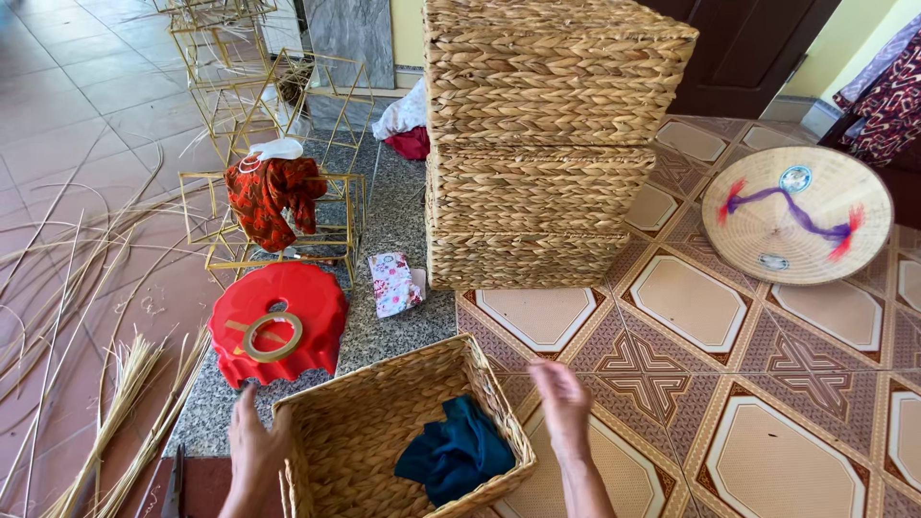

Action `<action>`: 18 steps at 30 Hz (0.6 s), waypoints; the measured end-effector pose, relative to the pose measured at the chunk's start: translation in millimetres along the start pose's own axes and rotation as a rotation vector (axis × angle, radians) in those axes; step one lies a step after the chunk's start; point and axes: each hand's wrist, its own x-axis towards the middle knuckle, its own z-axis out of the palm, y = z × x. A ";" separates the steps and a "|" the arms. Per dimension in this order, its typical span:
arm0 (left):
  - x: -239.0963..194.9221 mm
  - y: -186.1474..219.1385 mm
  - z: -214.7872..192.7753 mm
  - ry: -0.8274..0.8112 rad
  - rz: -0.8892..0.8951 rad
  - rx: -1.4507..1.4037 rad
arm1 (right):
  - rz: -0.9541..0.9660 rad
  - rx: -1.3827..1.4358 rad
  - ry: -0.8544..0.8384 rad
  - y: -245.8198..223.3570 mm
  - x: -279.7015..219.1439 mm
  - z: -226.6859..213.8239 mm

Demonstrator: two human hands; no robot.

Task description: The person wipes the interior and exterior surfaces of woven baskets using a blue cloth. They rotate the baskets to clean all sides and then place a cleaned basket onto a stack.

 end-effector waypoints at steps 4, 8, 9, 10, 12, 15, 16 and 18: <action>58.6 118.6 -20.0 -0.128 0.279 -0.024 | 0.379 0.323 0.329 67.0 5.8 -21.5; 125.8 252.5 -15.2 -0.193 0.590 0.010 | 0.568 0.526 0.061 117.7 12.5 -18.0; 141.7 280.4 -11.3 -0.231 0.626 0.020 | 0.576 0.567 0.029 127.0 8.5 -17.1; 160.2 307.7 -4.7 -0.161 0.704 0.091 | 0.585 0.609 -0.003 135.2 6.2 -16.0; 195.2 357.7 15.4 -0.110 0.769 0.198 | 0.600 0.526 -0.022 151.8 0.2 -14.9; 248.9 423.8 46.0 -0.080 0.741 0.326 | 0.603 0.427 -0.078 176.4 12.4 -11.1; 266.3 443.8 56.2 -0.062 0.732 0.349 | 0.607 0.399 -0.100 188.4 13.9 -9.5; 299.8 476.4 70.1 -0.011 0.708 0.422 | 0.583 0.352 -0.170 212.0 20.9 -5.0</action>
